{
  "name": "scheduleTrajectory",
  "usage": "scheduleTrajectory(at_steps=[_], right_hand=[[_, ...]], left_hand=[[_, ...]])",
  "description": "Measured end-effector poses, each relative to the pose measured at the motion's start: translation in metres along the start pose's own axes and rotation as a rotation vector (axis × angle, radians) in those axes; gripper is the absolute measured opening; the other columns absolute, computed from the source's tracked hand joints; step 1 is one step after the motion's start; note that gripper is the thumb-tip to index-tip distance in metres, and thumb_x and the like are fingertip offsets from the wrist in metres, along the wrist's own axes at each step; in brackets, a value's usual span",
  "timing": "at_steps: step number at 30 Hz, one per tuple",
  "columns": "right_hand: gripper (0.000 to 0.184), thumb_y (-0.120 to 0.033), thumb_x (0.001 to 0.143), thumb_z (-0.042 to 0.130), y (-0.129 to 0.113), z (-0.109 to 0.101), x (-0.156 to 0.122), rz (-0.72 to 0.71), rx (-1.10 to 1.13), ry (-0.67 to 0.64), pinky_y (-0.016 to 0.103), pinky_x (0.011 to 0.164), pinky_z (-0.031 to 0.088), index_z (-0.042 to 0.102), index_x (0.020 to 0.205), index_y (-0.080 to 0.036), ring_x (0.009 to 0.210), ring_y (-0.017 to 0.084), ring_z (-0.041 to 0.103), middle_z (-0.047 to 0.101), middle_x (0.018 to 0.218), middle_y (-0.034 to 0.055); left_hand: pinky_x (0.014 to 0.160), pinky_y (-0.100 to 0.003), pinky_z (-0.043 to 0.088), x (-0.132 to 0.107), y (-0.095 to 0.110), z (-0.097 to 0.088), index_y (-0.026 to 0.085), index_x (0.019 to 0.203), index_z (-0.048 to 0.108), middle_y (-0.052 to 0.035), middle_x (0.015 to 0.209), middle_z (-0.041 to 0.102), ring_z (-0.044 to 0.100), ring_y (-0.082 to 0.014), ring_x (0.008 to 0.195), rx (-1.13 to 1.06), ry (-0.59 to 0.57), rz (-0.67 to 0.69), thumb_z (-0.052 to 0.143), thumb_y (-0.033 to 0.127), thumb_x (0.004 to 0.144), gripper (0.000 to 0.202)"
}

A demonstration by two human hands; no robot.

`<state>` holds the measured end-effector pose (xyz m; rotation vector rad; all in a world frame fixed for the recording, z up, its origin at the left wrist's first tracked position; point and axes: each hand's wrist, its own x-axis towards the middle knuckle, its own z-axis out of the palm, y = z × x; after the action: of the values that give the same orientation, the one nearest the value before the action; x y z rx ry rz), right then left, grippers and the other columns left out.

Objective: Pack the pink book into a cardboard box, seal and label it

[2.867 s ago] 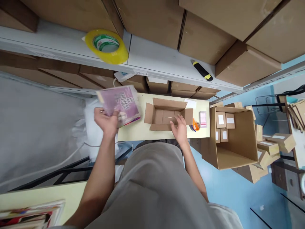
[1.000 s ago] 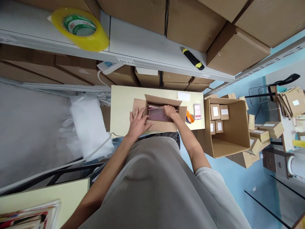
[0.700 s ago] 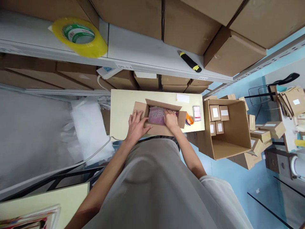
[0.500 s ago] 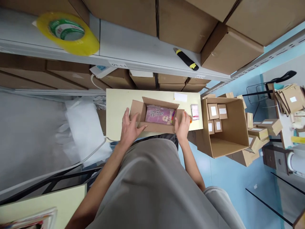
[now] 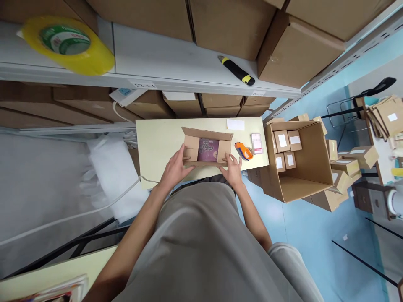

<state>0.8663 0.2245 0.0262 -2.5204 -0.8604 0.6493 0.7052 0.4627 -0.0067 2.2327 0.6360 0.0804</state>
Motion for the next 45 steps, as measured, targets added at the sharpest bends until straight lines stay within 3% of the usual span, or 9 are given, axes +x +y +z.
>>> scheduleTrajectory(at_steps=[4,7,11,15,19,24,31,36,45], right_hand=[[0.069,-0.035,0.107,0.072,0.011,-0.008,0.026,0.067,-0.058,0.124,0.068,0.145,0.021,0.053,0.172,-0.017,0.157,0.037,0.062,0.075,0.156,0.0223],[0.093,-0.034,0.104,0.076,0.013,-0.017,0.048,0.128,-0.136,0.197,0.070,0.144,0.023,0.032,0.184,-0.014,0.172,0.042,0.043,0.050,0.180,0.0283],[0.109,-0.026,0.101,0.075,0.007,-0.026,0.065,0.065,-0.167,0.165,0.068,0.147,0.019,0.012,0.189,-0.015,0.182,0.041,0.026,0.030,0.192,0.0261],[0.099,-0.021,0.103,0.064,0.005,-0.023,0.061,-0.023,-0.164,0.144,0.065,0.148,0.018,0.016,0.189,-0.015,0.180,0.037,0.031,0.042,0.187,0.0225],[0.076,-0.024,0.108,0.061,0.014,-0.014,0.048,-0.015,-0.113,0.203,0.065,0.145,0.029,0.043,0.181,-0.018,0.171,0.038,0.046,0.060,0.173,0.0216],[0.033,-0.023,0.113,0.057,0.021,-0.005,0.041,0.004,-0.032,0.221,0.056,0.132,0.049,0.086,0.129,-0.019,0.149,0.035,0.067,0.075,0.154,0.0198],[0.023,-0.027,0.108,0.066,0.013,-0.011,0.060,0.218,0.140,0.238,0.041,0.118,0.060,0.086,0.115,-0.017,0.130,0.028,0.079,0.084,0.138,0.0170],[0.022,-0.037,0.101,0.073,0.018,-0.023,0.073,0.312,0.177,0.101,0.037,0.098,0.066,0.082,0.107,-0.018,0.108,0.026,0.082,0.088,0.112,0.0112],[0.008,-0.030,0.093,0.073,0.020,-0.037,0.092,0.307,0.185,-0.018,0.036,0.104,0.062,0.068,0.088,-0.026,0.118,0.025,0.080,0.086,0.116,0.0052]], left_hand=[[0.138,-0.058,0.046,0.030,-0.003,-0.006,0.015,0.189,0.010,-0.0298,0.188,0.035,0.043,-0.0465,0.173,0.035,0.114,-0.038,0.090,0.045,0.094,0.127],[0.147,-0.061,0.026,0.053,0.001,-0.012,0.010,0.189,0.006,-0.0308,0.194,0.014,0.015,-0.0461,0.183,0.104,0.106,0.058,0.094,0.041,0.091,0.135],[0.148,-0.064,0.021,0.071,0.008,-0.023,0.015,0.190,0.006,-0.0268,0.195,0.015,0.007,-0.0480,0.184,0.141,0.006,0.115,0.098,0.046,0.086,0.142],[0.147,-0.063,0.023,0.068,0.009,-0.027,0.018,0.188,0.027,-0.0245,0.189,0.036,0.020,-0.0486,0.181,0.158,0.050,0.123,0.098,0.039,0.085,0.126],[0.143,-0.059,0.036,0.048,0.003,-0.018,0.025,0.162,0.070,-0.0159,0.164,0.069,0.048,-0.0415,0.169,0.123,0.068,0.068,0.081,0.033,0.098,0.065],[0.133,-0.051,0.051,0.030,0.000,-0.002,0.028,0.131,0.087,-0.0083,0.156,0.078,0.072,-0.0332,0.147,-0.037,0.121,-0.051,0.067,0.034,0.106,0.033],[0.115,-0.044,0.063,0.053,0.008,-0.005,0.025,0.100,0.085,-0.0050,0.118,0.090,0.085,-0.0301,0.116,-0.269,0.298,-0.388,0.074,0.028,0.097,0.012],[0.100,-0.038,0.067,0.065,-0.002,-0.003,0.018,0.121,0.077,-0.0102,0.123,0.084,0.085,-0.0250,0.101,-0.423,0.275,-0.562,0.086,0.027,0.082,0.041],[0.099,-0.035,0.066,0.034,-0.006,0.013,0.018,0.126,0.075,-0.0079,0.111,0.086,0.084,-0.0233,0.099,-0.460,0.263,-0.642,0.085,0.027,0.084,0.044]])
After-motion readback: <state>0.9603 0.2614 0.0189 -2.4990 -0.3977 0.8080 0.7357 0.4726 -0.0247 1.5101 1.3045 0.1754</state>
